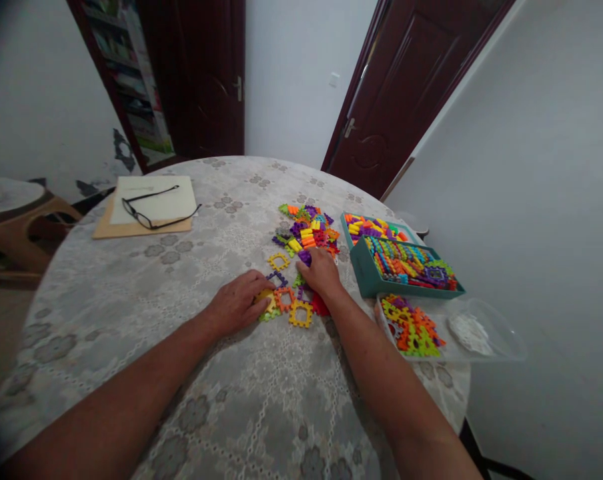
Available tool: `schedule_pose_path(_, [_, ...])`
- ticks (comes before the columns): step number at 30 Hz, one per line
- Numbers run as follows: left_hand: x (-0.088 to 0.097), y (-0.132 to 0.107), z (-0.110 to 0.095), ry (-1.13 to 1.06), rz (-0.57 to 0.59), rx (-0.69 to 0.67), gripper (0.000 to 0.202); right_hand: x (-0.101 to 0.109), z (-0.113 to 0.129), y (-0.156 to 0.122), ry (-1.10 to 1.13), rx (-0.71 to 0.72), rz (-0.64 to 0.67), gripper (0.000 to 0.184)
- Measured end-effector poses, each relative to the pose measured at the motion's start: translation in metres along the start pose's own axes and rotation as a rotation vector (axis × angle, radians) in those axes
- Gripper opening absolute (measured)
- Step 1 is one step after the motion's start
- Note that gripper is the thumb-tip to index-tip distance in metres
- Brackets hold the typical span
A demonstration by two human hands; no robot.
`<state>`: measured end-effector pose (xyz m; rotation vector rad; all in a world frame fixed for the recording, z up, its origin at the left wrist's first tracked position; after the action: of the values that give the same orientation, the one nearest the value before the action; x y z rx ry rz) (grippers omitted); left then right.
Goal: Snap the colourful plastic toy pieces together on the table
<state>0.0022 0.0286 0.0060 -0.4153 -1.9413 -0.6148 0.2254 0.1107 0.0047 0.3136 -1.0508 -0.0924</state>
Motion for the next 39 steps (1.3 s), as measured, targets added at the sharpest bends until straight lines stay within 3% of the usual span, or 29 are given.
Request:
schedule_pose_path(6, [0.0, 0.0, 0.001, -0.022, -0.022, 0.001, 0.027, -0.001, 0.0, 0.008, -0.017, -0.052, -0.025, 0.04])
schedule_pose_path(11, [-0.002, -0.001, 0.003, -0.012, -0.025, -0.002, 0.028, 0.012, -0.008, 0.002, 0.146, -0.07, -0.137, 0.036])
schedule_pose_path(15, [-0.003, -0.001, 0.003, -0.015, -0.026, -0.001, 0.028, 0.015, -0.009, 0.004, 0.246, -0.165, -0.124, 0.036])
schedule_pose_path(22, [-0.001, 0.0, 0.002, -0.016, -0.027, -0.003, 0.027, 0.005, 0.015, 0.027, 0.062, 0.009, -0.146, 0.032])
schedule_pose_path(29, [-0.002, 0.0, 0.003, -0.036, -0.033, 0.005, 0.027, -0.014, 0.021, 0.042, -0.098, -0.094, -0.043, 0.031])
schedule_pose_path(33, [-0.002, -0.001, 0.004, -0.048, -0.033, 0.002, 0.029, -0.013, 0.018, 0.04, -0.071, -0.128, -0.029, 0.025])
schedule_pose_path(39, [-0.002, -0.001, 0.003, -0.042, -0.019, 0.004, 0.028, 0.025, -0.008, 0.04, 0.134, -0.204, -0.31, 0.026])
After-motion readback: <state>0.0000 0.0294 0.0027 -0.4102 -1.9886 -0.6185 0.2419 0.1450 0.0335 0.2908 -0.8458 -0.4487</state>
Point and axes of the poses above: each hand's wrist, its own y-axis towards the middle knuckle, its own x-axis out of the back of the hand, z = x × y, the point moved 6 cm from there along y, towards the middle knuckle, and after that the axes turned 8 degrees about y, right-handed, at the moved point
